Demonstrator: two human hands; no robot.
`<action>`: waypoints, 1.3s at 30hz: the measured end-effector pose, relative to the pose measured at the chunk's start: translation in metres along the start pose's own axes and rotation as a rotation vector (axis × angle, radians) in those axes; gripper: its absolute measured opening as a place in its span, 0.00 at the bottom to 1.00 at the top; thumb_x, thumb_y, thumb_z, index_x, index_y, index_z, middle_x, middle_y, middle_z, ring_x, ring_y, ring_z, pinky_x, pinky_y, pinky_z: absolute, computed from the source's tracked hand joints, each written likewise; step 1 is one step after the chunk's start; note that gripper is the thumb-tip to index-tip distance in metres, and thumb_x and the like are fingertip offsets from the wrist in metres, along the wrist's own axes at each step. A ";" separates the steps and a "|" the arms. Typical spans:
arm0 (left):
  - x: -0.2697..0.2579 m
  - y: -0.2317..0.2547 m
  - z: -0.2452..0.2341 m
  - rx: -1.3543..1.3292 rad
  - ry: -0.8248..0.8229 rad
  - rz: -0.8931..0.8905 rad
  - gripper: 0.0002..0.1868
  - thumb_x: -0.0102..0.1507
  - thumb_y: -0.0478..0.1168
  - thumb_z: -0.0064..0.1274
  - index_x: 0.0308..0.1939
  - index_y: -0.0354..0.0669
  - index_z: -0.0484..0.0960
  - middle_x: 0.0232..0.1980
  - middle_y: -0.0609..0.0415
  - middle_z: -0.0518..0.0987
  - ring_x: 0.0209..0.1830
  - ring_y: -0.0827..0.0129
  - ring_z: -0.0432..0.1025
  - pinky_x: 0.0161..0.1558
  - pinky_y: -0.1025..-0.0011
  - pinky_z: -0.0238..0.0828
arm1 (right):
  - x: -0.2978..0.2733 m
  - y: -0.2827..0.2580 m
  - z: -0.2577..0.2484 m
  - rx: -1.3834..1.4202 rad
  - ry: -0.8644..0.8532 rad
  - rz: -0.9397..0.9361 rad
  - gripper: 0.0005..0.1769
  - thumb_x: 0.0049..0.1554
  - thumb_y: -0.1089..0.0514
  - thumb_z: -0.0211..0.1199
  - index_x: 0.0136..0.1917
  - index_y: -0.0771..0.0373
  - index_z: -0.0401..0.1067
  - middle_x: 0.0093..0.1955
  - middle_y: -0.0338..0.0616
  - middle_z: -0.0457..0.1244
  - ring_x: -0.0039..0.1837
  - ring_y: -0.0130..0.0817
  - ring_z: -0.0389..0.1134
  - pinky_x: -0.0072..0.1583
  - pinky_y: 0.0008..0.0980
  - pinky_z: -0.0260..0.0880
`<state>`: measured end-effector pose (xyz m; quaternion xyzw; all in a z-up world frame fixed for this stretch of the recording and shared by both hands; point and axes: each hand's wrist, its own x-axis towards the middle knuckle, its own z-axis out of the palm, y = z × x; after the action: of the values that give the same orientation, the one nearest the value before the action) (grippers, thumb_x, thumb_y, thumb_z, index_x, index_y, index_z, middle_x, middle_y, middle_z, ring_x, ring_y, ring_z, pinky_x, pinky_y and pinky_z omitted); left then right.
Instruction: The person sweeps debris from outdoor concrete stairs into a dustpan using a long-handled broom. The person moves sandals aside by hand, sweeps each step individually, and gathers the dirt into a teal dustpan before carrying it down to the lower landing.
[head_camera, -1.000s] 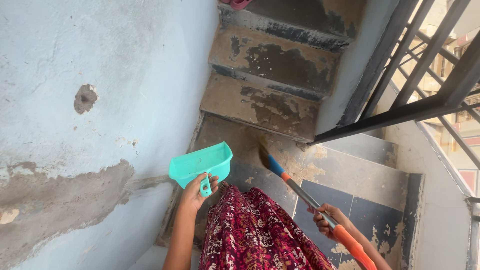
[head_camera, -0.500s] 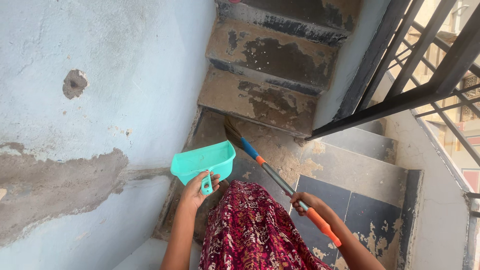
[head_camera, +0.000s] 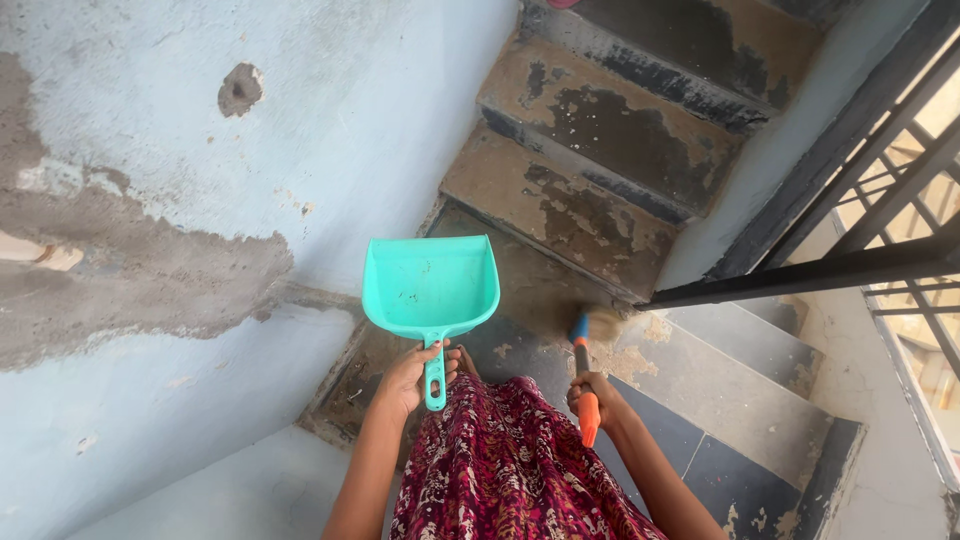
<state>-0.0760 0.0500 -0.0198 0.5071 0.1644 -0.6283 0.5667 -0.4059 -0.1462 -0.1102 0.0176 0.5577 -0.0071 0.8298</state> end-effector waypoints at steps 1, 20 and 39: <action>-0.001 -0.002 -0.005 -0.004 0.029 -0.015 0.12 0.69 0.39 0.46 0.54 0.39 0.78 0.47 0.45 0.83 0.41 0.65 0.78 0.44 0.62 0.82 | 0.007 0.000 0.006 -0.014 0.001 0.011 0.07 0.56 0.66 0.52 0.44 0.62 0.54 0.30 0.38 0.55 0.28 0.27 0.55 0.29 0.26 0.58; 0.013 0.004 -0.041 -0.483 0.194 0.032 0.10 0.72 0.42 0.40 0.48 0.38 0.71 0.48 0.43 0.83 0.39 0.61 0.79 0.44 0.60 0.80 | 0.007 -0.116 0.108 -1.550 0.140 -0.196 0.34 0.46 0.61 0.66 0.68 0.55 0.71 0.30 0.48 0.66 0.27 0.35 0.64 0.30 0.37 0.66; -0.007 -0.034 0.051 -0.744 0.361 0.342 0.12 0.73 0.41 0.39 0.50 0.36 0.73 0.48 0.42 0.83 0.38 0.61 0.78 0.43 0.59 0.81 | 0.004 -0.259 0.145 -1.992 0.026 -0.244 0.11 0.50 0.60 0.64 0.49 0.55 0.74 0.28 0.45 0.66 0.26 0.31 0.64 0.30 0.32 0.65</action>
<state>-0.1295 0.0246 -0.0045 0.3901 0.3894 -0.3249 0.7685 -0.2780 -0.4106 -0.0645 -0.7422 0.3165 0.3779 0.4541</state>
